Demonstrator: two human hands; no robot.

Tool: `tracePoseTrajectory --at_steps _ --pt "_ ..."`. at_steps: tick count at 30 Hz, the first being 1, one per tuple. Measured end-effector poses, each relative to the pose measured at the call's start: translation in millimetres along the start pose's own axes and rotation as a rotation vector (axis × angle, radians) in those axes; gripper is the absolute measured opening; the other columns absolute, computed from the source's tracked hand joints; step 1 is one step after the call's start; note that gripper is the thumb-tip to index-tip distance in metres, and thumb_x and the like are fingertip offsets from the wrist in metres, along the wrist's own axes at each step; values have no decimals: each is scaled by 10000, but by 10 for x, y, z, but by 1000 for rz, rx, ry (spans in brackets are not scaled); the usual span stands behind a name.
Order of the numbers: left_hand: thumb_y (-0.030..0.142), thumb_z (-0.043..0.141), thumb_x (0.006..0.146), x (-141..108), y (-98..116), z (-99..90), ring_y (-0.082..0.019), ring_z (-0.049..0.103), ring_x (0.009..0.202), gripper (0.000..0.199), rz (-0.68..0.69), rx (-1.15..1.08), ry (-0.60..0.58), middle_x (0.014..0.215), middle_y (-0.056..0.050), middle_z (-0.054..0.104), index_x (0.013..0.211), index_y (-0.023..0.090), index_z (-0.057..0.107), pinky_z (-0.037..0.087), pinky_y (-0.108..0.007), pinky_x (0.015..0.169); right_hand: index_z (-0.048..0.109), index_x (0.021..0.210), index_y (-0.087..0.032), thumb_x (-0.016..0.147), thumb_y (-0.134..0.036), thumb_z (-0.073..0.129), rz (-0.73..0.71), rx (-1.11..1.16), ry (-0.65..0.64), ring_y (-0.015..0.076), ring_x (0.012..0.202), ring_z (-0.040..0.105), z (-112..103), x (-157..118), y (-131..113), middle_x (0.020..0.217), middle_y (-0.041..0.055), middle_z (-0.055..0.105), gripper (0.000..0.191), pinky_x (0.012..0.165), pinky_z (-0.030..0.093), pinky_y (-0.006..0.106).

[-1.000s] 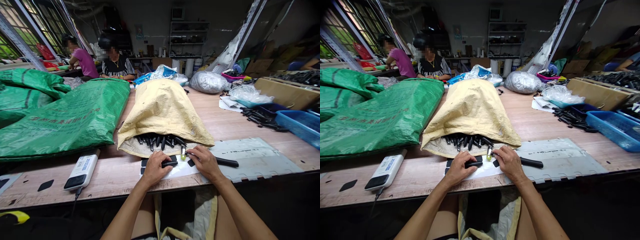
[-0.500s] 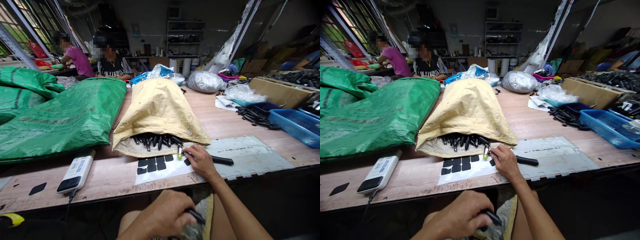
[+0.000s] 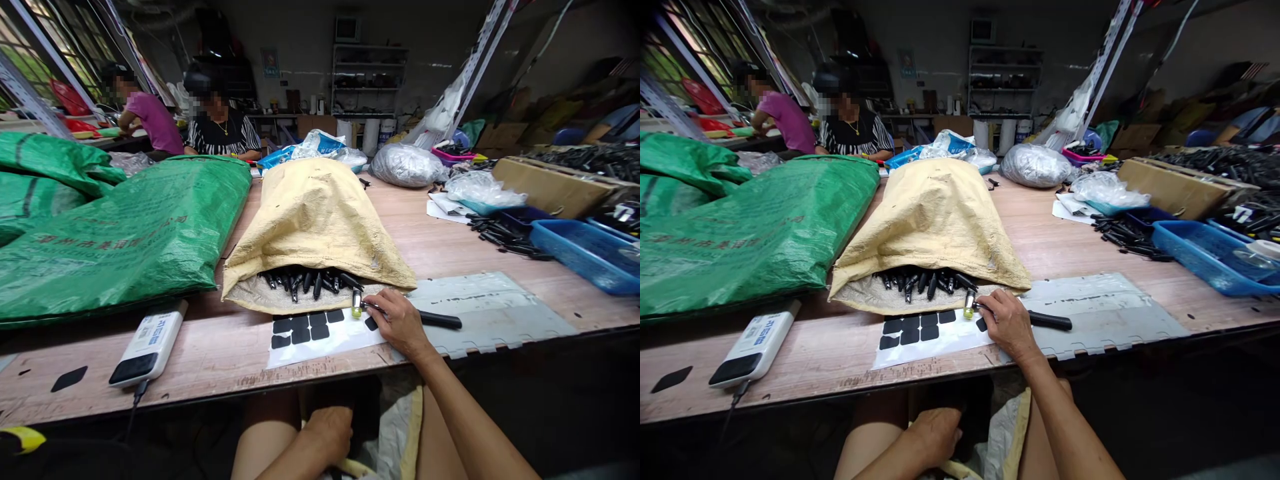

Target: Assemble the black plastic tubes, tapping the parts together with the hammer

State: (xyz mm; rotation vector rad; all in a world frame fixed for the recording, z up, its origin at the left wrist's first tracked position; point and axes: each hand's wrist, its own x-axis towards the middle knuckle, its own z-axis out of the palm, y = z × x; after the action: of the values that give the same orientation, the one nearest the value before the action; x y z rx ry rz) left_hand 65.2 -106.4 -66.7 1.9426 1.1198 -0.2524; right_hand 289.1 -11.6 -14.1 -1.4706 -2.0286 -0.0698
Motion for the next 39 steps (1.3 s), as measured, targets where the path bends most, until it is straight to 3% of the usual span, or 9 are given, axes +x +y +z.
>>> tracePoseTrajectory --at_steps 5,7,11,14,19,24,28,33,39 --pt "393 643 844 -293 395 -731 -227 708 768 240 278 -23 50 842 -24 767 1020 279 761 503 -288 668 697 1079 -243 925 -230 578 -4 -6 9 210 893 562 0 -3 -4 913 47 637 195 832 439 342" --pt "384 584 901 -272 428 -1083 -174 666 701 208 279 -77 271 800 -2 744 937 259 747 452 -253 623 696 1080 -243 927 -231 575 -1 -5 11 211 896 563 -3 -1 -8 914 47 638 195 832 439 341" --pt "307 553 935 -3 290 -1635 -177 643 786 169 39 11 871 874 -38 716 887 201 676 436 -268 693 698 1063 -243 931 -240 578 3 2 11 208 892 562 -6 8 -10 916 44 640 178 829 439 337" --pt "307 599 923 237 193 -1833 -195 650 843 117 -76 122 1024 942 -58 697 940 198 638 444 -275 713 701 1059 -245 928 -246 588 8 8 6 207 893 564 -3 13 -3 918 43 642 173 832 442 337" --pt "312 620 917 445 224 -1869 -241 681 895 192 -188 261 1003 1012 -94 710 1070 197 625 461 -294 723 707 1061 -249 924 -244 592 25 23 7 203 893 565 -11 18 -4 915 42 642 179 827 448 333" --pt "277 626 843 332 190 -1855 -254 681 833 227 -174 114 932 861 -96 725 1031 167 691 445 -296 705 706 1066 -250 925 -240 591 31 30 -8 203 897 560 -22 19 -20 918 39 639 182 831 447 336" --pt "274 638 754 188 111 -1778 -168 595 619 153 -38 -201 891 614 5 628 833 173 722 391 -256 597 704 1060 -245 930 -246 585 17 28 2 205 894 559 -20 20 -18 918 43 640 177 831 449 341" --pt "283 685 706 162 14 -1562 -106 517 559 182 167 -574 725 625 45 582 839 164 652 361 -202 515 707 1059 -242 929 -243 587 22 17 0 206 898 563 -29 21 -26 916 43 638 177 829 447 336" --pt "194 709 724 49 -157 -1477 -160 627 804 148 289 -416 681 869 -10 700 871 174 699 470 -253 729 703 1068 -241 929 -246 586 11 7 2 205 898 560 -21 6 -22 921 42 635 181 826 444 332"
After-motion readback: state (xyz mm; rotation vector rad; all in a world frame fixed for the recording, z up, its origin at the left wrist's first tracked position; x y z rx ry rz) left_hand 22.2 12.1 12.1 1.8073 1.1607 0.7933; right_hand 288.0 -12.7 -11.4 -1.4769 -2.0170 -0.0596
